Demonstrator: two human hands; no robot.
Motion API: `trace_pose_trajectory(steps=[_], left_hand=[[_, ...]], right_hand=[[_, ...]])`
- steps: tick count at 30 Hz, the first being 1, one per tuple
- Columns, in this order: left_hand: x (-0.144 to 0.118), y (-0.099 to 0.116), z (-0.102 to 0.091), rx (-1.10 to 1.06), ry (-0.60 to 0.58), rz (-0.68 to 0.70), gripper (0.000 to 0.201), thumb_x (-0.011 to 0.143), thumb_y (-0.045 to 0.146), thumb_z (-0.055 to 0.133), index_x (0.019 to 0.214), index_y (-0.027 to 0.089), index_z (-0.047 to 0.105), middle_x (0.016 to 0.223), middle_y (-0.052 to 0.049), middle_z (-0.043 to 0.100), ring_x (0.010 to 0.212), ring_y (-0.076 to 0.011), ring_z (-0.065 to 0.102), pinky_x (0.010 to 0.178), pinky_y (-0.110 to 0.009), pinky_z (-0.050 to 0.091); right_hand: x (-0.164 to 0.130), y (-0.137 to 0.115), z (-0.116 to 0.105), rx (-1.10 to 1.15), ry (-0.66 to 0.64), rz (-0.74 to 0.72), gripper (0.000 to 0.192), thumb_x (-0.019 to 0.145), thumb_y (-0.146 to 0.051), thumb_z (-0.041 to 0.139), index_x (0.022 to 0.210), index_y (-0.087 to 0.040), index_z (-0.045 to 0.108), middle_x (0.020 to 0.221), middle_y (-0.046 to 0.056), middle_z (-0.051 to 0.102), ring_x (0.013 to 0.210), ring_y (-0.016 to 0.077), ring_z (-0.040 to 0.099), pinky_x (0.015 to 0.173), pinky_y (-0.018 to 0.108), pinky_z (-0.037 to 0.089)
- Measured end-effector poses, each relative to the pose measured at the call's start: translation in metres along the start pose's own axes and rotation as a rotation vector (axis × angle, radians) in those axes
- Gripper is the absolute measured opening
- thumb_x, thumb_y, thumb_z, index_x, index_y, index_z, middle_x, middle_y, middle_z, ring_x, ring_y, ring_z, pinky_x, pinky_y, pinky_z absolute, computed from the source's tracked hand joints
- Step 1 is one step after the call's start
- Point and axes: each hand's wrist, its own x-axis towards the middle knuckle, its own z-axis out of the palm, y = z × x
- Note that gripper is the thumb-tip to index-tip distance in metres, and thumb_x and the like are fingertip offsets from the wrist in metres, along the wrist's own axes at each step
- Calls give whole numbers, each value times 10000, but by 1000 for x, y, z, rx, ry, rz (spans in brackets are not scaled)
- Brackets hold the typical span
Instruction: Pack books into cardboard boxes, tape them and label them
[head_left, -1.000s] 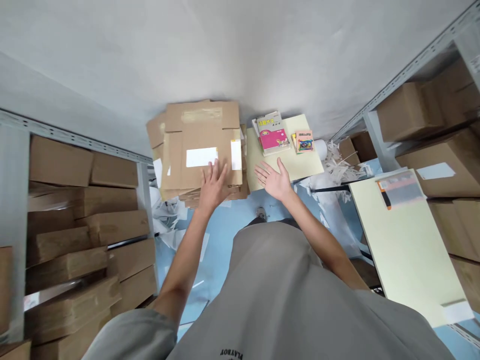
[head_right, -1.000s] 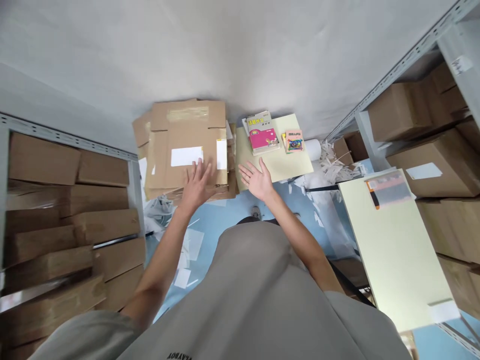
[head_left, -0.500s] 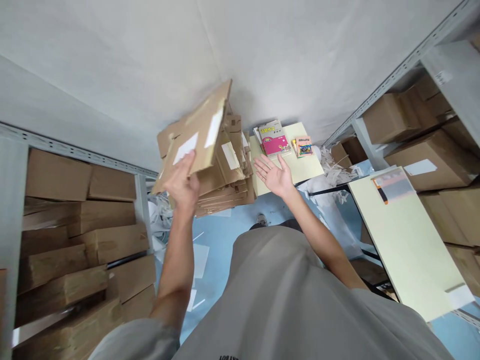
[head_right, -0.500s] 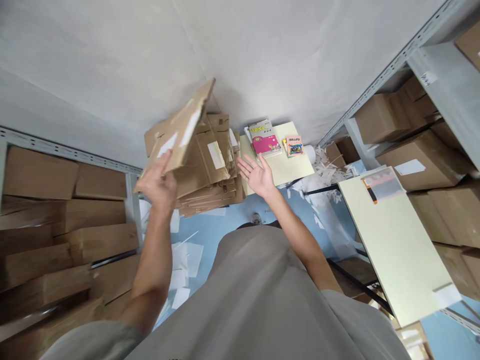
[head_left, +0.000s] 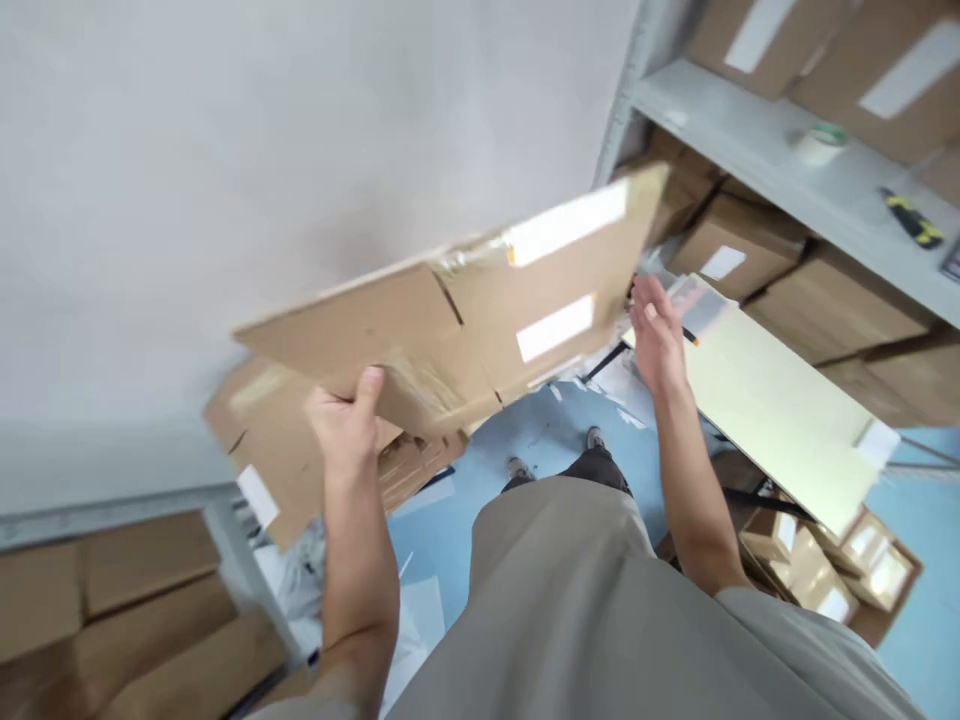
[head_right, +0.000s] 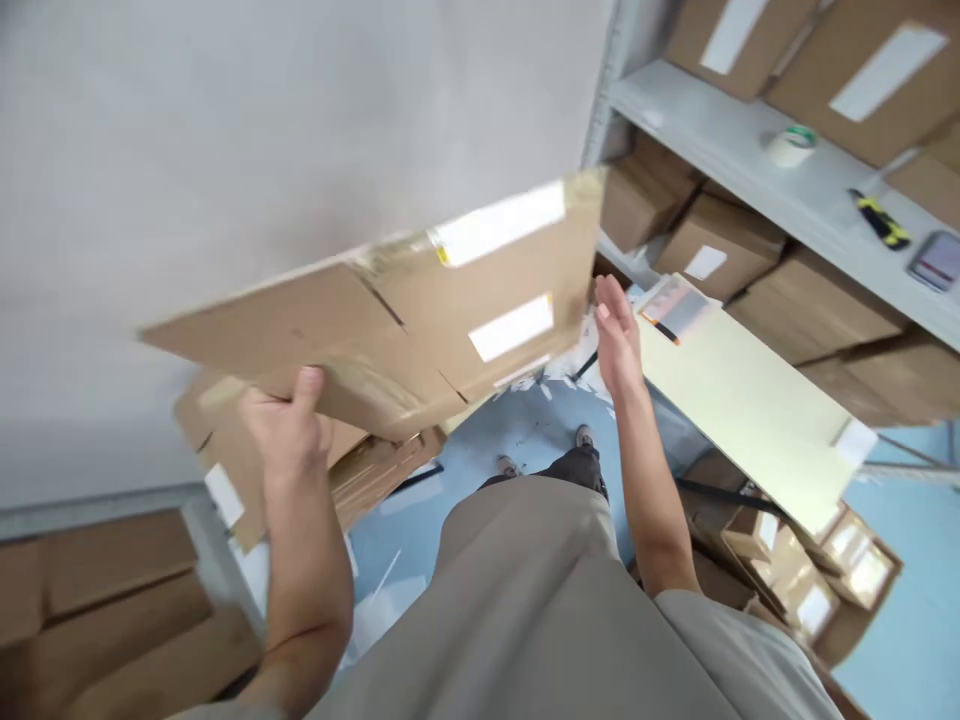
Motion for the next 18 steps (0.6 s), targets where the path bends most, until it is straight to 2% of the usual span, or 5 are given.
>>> trace_pose_trajectory(steps=[3,7,13,15,18], left_hand=[[-29,-16,96,-106,-329,-141,751,670,842,1031,1019,214,815,1059,-104,874,1049,-319,856,1033,-478,739],[-78,-26,233,-160,-621,-217,773,756,878,956,1115,210,810,1094,-130,880,1117,-348,869,1041,-492,736],[-163,-17,444,-119,-971,-153,891,901,928,798,1415,204,725,1252,-177,886,1211,-326,867,1096,-464,709],[-197,-11,502,-135,-1072,-121,891,969,941,718,1499,226,684,1339,-188,873,1268,-319,858,1141,-467,692],[-242,-5,570,-97,-1238,1,834,1111,922,486,1610,270,634,1428,-185,848,1335,-325,847,1176,-516,684]], right_hand=[[-9,-23,-98,-152,135,-79,569,891,-669,956,1358,-368,831,1613,75,791,1629,362,658,1384,633,514],[-35,-29,-222,-219,345,-10,548,822,-722,1009,1162,-318,863,1287,107,911,1286,380,841,1261,630,615],[-61,-18,-378,-320,661,4,560,830,-786,946,1102,-320,796,1187,95,900,1159,359,846,1147,591,667],[-68,-20,-424,-389,723,21,555,877,-801,892,1134,-324,772,1185,95,878,1173,356,827,1165,591,657],[-80,-28,-484,-450,752,93,563,943,-794,835,1254,-334,742,1272,94,836,1276,346,781,1256,582,608]])
